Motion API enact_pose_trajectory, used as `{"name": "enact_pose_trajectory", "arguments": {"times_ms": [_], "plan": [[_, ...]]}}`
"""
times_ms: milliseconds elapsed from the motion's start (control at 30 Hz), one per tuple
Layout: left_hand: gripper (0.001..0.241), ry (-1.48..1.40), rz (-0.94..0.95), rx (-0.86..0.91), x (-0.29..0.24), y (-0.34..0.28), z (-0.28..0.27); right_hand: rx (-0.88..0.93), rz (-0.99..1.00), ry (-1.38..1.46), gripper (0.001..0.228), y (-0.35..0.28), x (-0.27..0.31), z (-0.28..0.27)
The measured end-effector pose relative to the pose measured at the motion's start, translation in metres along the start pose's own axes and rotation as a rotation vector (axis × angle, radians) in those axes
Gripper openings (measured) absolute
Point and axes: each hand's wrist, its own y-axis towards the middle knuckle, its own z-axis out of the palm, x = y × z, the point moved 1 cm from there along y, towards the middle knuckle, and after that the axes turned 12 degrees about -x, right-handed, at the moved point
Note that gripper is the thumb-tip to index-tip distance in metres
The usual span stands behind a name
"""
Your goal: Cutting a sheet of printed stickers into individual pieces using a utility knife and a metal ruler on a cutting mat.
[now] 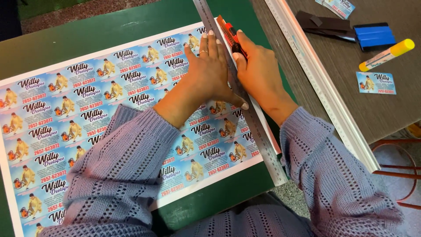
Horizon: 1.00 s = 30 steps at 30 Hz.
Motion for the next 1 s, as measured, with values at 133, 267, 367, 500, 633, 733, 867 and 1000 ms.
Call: {"name": "enact_pose_trajectory", "arguments": {"times_ms": [133, 267, 367, 500, 633, 733, 867, 1000], "plan": [[0.177, 0.012, 0.003, -0.010, 0.000, 0.001, 0.002, -0.022, -0.012, 0.043, 0.050, 0.000, -0.005, 0.002], [0.177, -0.014, 0.002, -0.037, -0.001, 0.001, 0.001, -0.034, -0.065, 0.093, 0.049, 0.001, -0.004, 0.002], [0.179, -0.012, -0.006, -0.061, -0.002, 0.006, 0.004, -0.033, -0.102, 0.089, 0.049, 0.004, -0.003, 0.003], [0.178, -0.005, 0.048, -0.183, -0.001, 0.013, 0.019, 0.054, -0.048, -0.042, 0.050, 0.014, 0.009, 0.002], [0.178, 0.093, 0.047, -0.179, -0.005, 0.018, 0.024, 0.097, -0.003, -0.076, 0.051, 0.016, 0.016, -0.005], [0.187, 0.118, 0.036, -0.232, -0.005, 0.021, 0.030, 0.079, -0.062, -0.120, 0.053, 0.014, 0.014, -0.006], [0.186, 0.125, 0.034, -0.215, -0.006, 0.019, 0.026, 0.104, -0.050, -0.124, 0.051, 0.009, 0.022, -0.016], [0.182, 0.116, 0.031, -0.177, -0.006, 0.018, 0.023, 0.102, -0.085, -0.134, 0.051, 0.001, 0.024, -0.020]]}}
